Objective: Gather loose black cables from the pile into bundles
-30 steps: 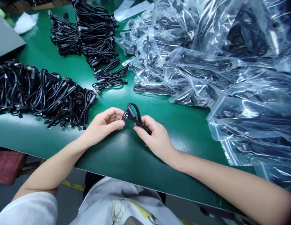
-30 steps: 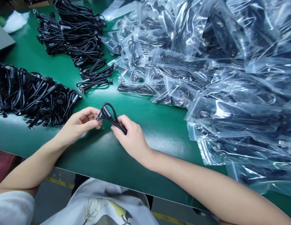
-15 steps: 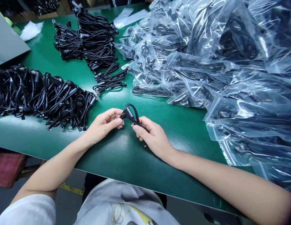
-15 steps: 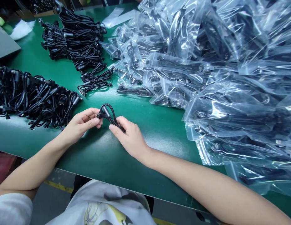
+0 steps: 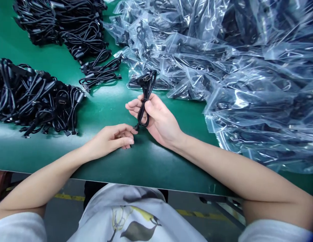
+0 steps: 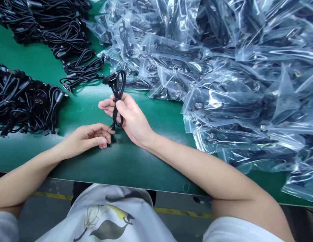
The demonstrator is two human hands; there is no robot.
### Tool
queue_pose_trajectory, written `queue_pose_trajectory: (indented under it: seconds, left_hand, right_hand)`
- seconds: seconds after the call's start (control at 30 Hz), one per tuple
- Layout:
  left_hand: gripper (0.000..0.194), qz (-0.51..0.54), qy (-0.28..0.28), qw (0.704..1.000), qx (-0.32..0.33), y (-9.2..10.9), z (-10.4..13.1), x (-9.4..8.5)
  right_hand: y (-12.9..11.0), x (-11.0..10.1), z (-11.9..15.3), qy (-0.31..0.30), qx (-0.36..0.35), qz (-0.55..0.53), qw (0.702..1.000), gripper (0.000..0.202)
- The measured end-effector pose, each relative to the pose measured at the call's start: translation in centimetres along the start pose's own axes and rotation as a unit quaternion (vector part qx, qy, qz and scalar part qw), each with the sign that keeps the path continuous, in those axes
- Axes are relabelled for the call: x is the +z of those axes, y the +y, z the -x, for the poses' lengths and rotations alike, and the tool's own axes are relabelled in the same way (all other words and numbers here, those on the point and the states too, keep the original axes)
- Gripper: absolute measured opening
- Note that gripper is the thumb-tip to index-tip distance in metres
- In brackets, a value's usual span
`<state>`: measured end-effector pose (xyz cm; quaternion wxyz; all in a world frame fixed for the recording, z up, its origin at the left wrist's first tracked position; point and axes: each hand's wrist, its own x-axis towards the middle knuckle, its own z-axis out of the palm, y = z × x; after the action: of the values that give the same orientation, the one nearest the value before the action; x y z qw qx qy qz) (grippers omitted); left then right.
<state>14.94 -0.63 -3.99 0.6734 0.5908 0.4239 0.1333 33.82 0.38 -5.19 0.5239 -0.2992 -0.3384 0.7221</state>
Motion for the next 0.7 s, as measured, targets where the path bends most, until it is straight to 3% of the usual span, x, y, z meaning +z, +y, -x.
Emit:
queue_pose_trajectory:
  seconds: [0.13, 0.37, 0.5, 0.57, 0.6, 0.7]
  left_hand:
    - [0.025, -0.014, 0.022, 1.0, 0.013, -0.1, -0.1, 0.8]
    - [0.027, -0.009, 0.031, 0.999, 0.029, -0.1, -0.2, 0.9]
    - [0.022, -0.111, 0.051, 0.991, 0.056, -0.3, -0.1, 0.4]
    - [0.019, -0.232, 0.135, 0.958, 0.104, -0.3, 0.1, -0.7]
    - [0.019, -0.296, 0.199, 0.925, 0.13, -0.2, 0.3, -1.6]
    - [0.029, -0.46, 0.385, 0.788, 0.14, 0.2, 0.8, -4.6]
  right_hand:
    - [-0.4, 0.4, 0.4, -0.044, -0.012, 0.003, 0.999, 0.009]
    - [-0.7, 0.7, 0.8, -0.047, 0.016, 0.035, 0.998, 0.012]
    - [-1.2, 0.5, 0.7, -0.028, 0.03, -0.014, 0.999, 0.015]
    - [-1.5, 0.2, 0.5, 0.004, 0.046, -0.024, 0.999, 0.022]
    - [-1.7, 0.0, 0.4, 0.019, 0.06, -0.018, 0.998, 0.026]
    - [-1.7, -0.2, 0.0, 0.036, 0.129, 0.029, 0.991, 0.031]
